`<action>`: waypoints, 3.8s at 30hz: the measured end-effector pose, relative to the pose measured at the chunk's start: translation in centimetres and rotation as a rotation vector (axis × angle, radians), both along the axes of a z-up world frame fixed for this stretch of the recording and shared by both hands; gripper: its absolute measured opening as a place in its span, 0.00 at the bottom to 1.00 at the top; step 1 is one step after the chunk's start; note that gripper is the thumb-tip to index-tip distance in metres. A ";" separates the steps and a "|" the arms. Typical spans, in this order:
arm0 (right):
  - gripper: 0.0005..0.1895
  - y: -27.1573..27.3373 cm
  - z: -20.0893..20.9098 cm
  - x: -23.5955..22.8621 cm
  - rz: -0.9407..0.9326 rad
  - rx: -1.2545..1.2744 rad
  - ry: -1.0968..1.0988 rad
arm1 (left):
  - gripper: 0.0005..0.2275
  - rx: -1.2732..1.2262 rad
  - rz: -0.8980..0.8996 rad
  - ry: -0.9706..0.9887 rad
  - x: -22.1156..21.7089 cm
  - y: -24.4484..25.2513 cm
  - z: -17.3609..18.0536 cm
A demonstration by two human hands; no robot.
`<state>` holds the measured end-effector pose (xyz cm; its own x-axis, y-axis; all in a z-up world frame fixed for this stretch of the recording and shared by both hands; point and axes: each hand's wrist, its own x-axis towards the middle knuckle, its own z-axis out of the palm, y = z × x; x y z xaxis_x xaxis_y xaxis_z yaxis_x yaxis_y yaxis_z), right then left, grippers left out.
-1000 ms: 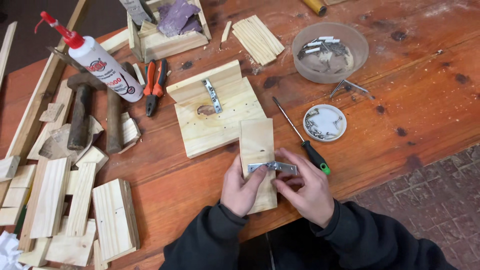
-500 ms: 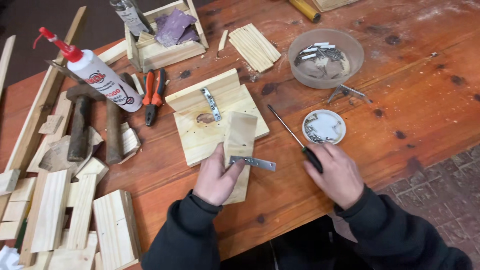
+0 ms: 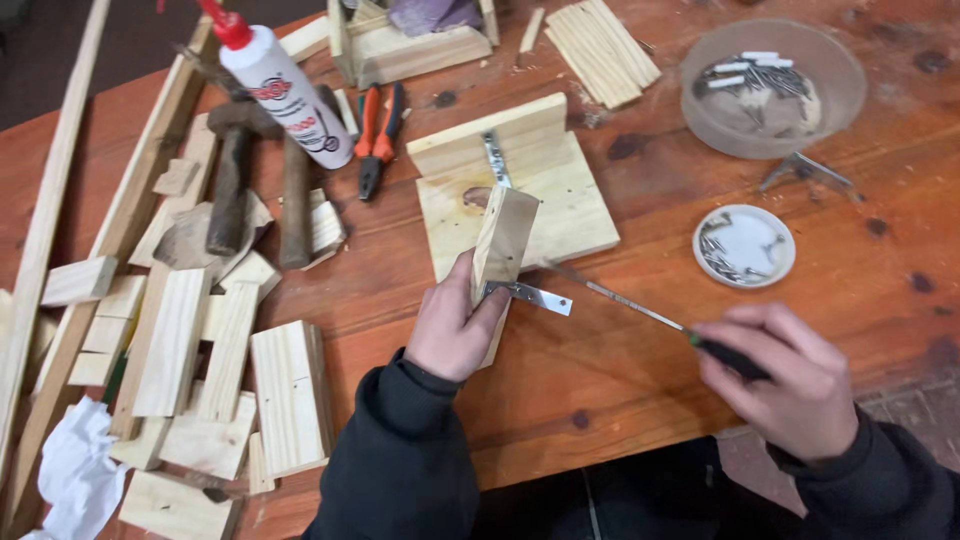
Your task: The person attaches metal hinges to small wooden boards using a screwdriver and screws. They align each hinge, insert screws, and tighten them to secure the hinge to the wood. The person repeats this process for multiple boards on a cluttered workbench.
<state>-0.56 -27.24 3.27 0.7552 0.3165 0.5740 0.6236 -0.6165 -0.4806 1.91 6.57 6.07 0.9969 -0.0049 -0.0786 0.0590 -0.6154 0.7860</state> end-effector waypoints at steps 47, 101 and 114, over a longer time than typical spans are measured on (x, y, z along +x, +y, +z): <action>0.09 0.6 3.2 2.1 0.110 -0.202 -0.141 | 0.19 -0.017 0.032 -0.140 0.4 0.9 -1.4; 0.15 0.0 1.7 1.6 0.158 -0.497 -0.264 | 0.24 -0.005 -0.023 -0.099 -0.1 0.1 0.1; 0.42 -1.9 -1.6 2.0 0.181 -0.909 -0.126 | 0.24 0.005 -0.044 -0.118 -0.2 -0.1 0.2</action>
